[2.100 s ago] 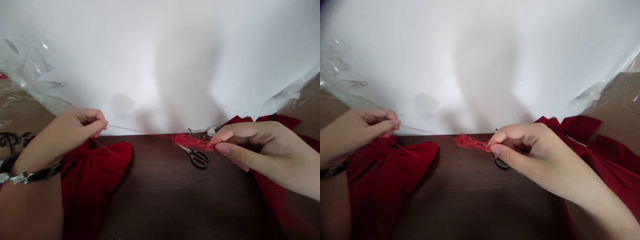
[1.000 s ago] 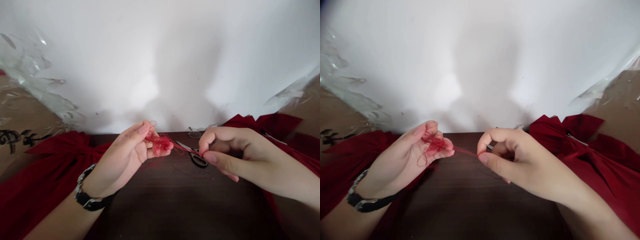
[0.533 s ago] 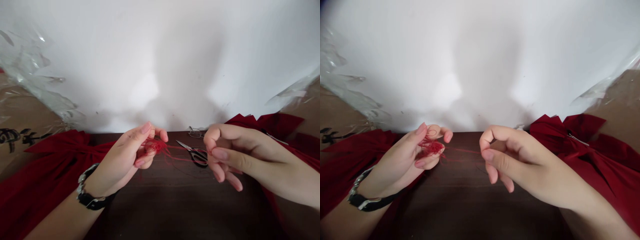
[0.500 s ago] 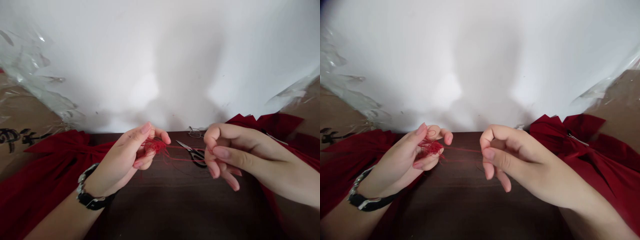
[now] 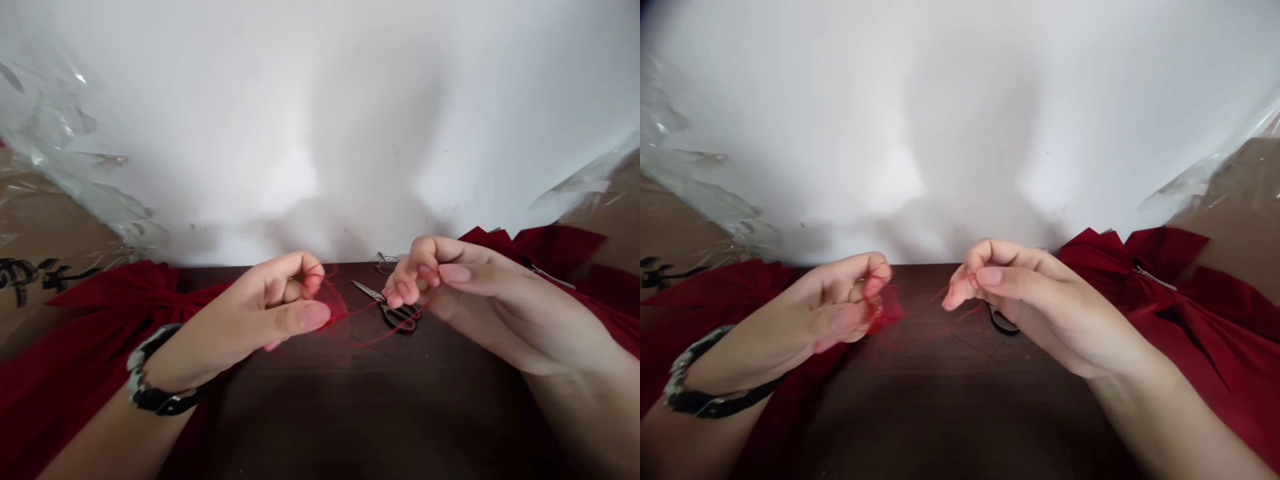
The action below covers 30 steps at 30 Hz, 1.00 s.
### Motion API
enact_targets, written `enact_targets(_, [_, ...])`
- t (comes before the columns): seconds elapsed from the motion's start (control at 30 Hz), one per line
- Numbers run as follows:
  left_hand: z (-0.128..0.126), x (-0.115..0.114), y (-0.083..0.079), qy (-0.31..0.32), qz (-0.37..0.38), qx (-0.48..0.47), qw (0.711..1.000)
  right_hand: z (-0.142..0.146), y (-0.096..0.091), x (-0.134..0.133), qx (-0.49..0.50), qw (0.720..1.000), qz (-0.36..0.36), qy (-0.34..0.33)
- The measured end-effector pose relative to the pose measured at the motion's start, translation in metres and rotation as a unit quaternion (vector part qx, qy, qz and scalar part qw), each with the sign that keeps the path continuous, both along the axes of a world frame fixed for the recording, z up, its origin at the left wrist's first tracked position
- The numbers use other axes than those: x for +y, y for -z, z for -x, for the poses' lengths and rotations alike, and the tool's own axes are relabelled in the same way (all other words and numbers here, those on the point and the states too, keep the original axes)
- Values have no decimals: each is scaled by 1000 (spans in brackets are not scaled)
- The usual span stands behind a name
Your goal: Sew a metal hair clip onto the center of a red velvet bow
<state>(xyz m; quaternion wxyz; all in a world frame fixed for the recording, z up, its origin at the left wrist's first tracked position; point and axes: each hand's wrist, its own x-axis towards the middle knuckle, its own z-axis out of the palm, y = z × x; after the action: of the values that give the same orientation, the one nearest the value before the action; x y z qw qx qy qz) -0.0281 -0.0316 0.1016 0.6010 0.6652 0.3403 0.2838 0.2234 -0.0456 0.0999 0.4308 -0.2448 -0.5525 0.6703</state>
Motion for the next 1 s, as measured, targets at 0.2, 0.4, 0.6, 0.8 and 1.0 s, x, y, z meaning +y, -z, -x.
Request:
enact_targets(0.2, [-1,2,18,-21,-198,195,960,5,7,0,-107,990,-56,68])
enact_targets(0.4, [-26,-11,17,1,-149,63,987,10,10,-1,-135,987,-78,43])
enact_targets(0.6, [-32,-6,17,73,-9,-14,997,19,4,-6,-147,986,-80,-1])
enact_targets(0.8, [-28,-8,14,61,9,-53,997,17,7,-6,-99,993,-29,-60])
enact_targets(1.0, [-27,-7,16,34,-26,-92,995,16,6,-8,-50,996,29,-63])
